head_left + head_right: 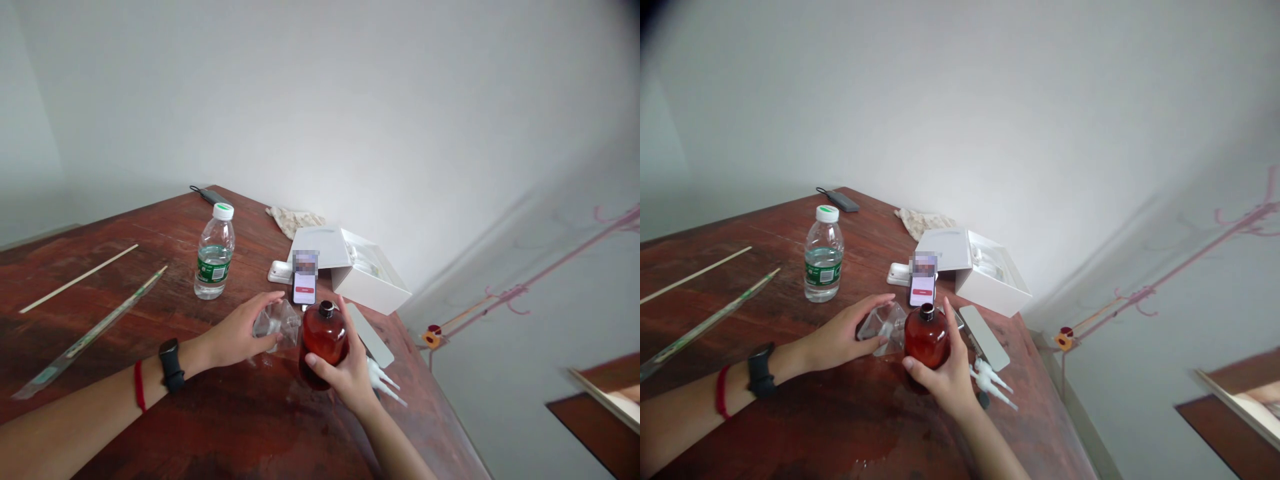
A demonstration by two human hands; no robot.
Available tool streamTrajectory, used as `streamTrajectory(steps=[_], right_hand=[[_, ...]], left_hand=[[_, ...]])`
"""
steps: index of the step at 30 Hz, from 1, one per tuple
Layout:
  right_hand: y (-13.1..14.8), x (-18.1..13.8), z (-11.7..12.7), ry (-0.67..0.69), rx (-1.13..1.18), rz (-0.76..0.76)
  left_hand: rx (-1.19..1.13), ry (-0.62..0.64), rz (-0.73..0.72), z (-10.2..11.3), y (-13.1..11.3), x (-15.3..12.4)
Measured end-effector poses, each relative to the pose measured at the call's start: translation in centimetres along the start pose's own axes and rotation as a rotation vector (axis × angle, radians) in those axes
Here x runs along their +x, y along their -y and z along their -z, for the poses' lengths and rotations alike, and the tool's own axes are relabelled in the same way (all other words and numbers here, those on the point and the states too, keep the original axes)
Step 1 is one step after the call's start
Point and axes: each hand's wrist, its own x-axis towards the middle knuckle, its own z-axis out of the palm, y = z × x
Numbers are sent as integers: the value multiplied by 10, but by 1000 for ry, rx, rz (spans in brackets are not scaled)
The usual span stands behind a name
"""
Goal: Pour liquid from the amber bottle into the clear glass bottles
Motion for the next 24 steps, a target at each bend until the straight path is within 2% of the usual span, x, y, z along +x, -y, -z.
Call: streamTrajectory(steps=[8,12,18,24], right_hand=[[2,-1,-1,7,-13,-7],[3,-2,-3,-30,-5,0],[4,-1,-4,6,12,-22],[3,-3,-7,21,43,-14]], left_hand=[[70,48,-52,1,1,-3],[70,43,-28,-1,4,-4],[23,59,5,-1,5,-2],[0,119,-68,3,1,-1]])
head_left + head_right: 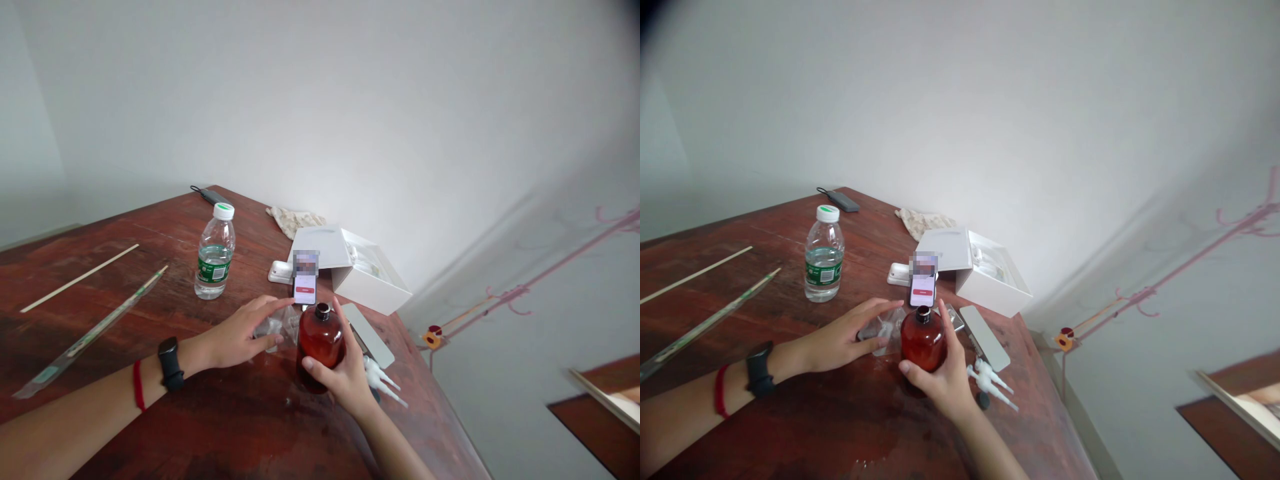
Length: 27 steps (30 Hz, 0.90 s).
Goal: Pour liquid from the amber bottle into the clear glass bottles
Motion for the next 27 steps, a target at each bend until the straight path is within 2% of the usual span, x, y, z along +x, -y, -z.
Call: streamTrajectory(steps=[6,11,15,22,27], right_hand=[[-1,-1,-1,-2,-2,4],[1,-1,1,-5,-20,-14],[2,0,3,21,-20,-16],[8,1,2,-35,35,-7],[17,6,7,-23,-6,-37]], left_hand=[[11,5,-33,1,-2,1],[3,-18,-4,2,-3,4],[14,-52,16,4,-3,6],[0,-197,56,0,5,4],[-34,-177,65,1,12,4]])
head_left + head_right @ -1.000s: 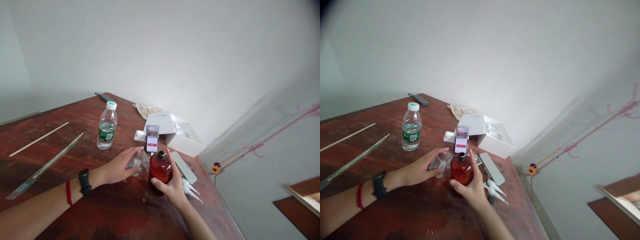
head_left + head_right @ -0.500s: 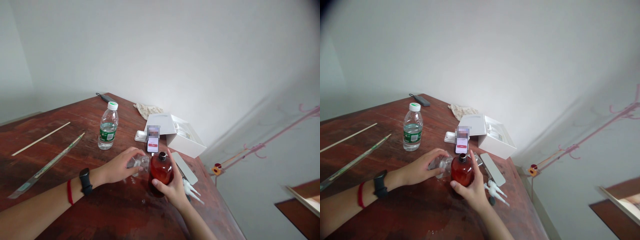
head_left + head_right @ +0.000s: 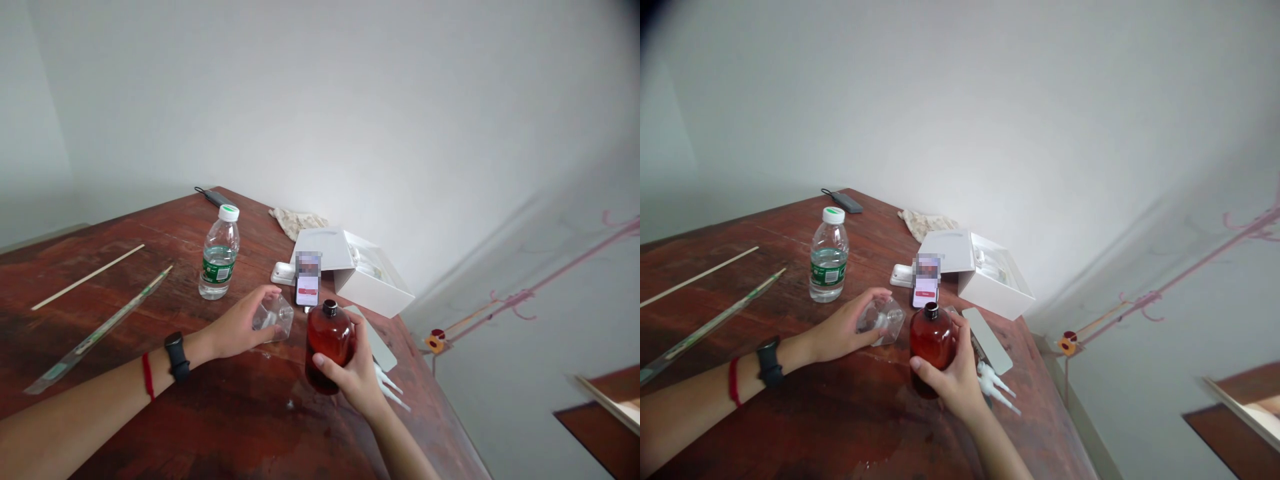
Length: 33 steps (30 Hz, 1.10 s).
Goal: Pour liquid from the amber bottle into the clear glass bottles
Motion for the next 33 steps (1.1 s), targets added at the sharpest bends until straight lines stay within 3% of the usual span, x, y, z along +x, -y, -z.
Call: streamTrajectory(steps=[5,19,33], right_hand=[[5,1,3,26,-49,-35],[4,6,11,270,-123,-112],[15,6,11,342,-248,-111]], left_hand=[[-6,34,-39,4,-2,-3],[-56,92,-64,5,-9,-5],[-57,118,-113,10,-17,-6]])
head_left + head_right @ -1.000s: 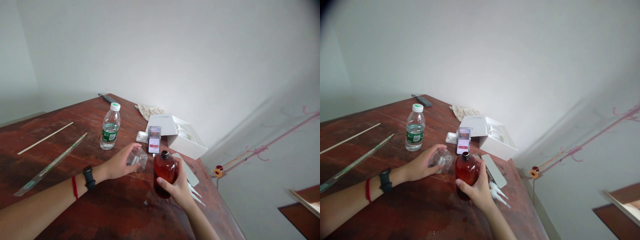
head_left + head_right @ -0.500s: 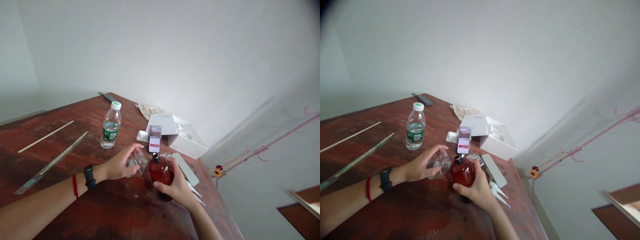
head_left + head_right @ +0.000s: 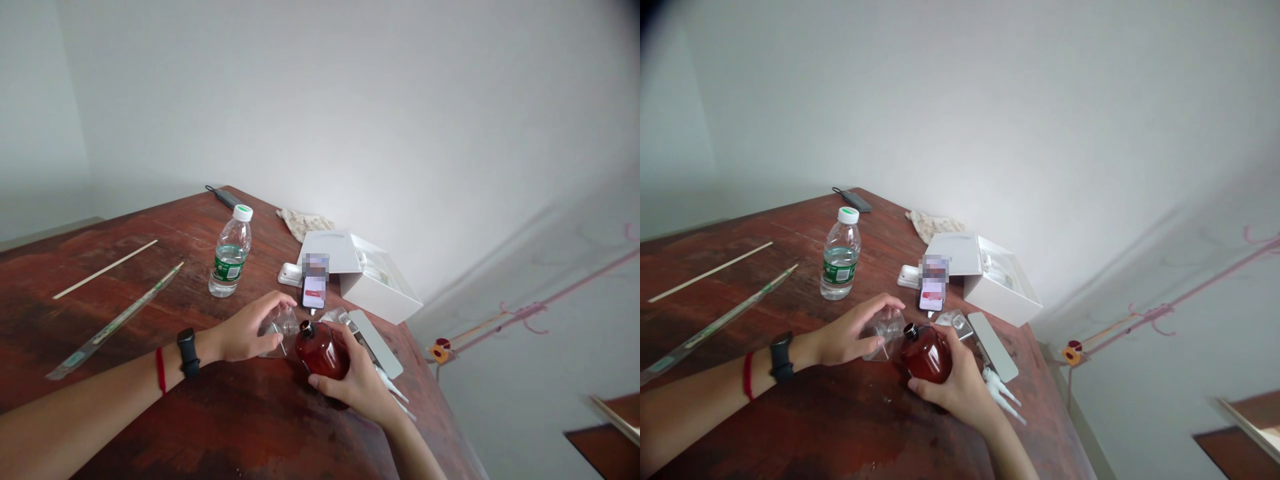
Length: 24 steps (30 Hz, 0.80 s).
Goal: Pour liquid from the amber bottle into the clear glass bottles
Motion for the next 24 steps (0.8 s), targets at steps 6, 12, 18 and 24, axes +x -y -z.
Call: streamTrajectory(steps=[6,12,18,24], right_hand=[[2,-1,-2,19,-68,18],[4,-3,-2,33,-97,13],[6,-5,-2,32,-141,-16],[6,-5,-4,13,-145,-6]], left_hand=[[88,27,-45,1,-1,1],[113,42,-48,0,0,0],[131,53,-43,1,2,1],[172,56,-38,4,6,3]])
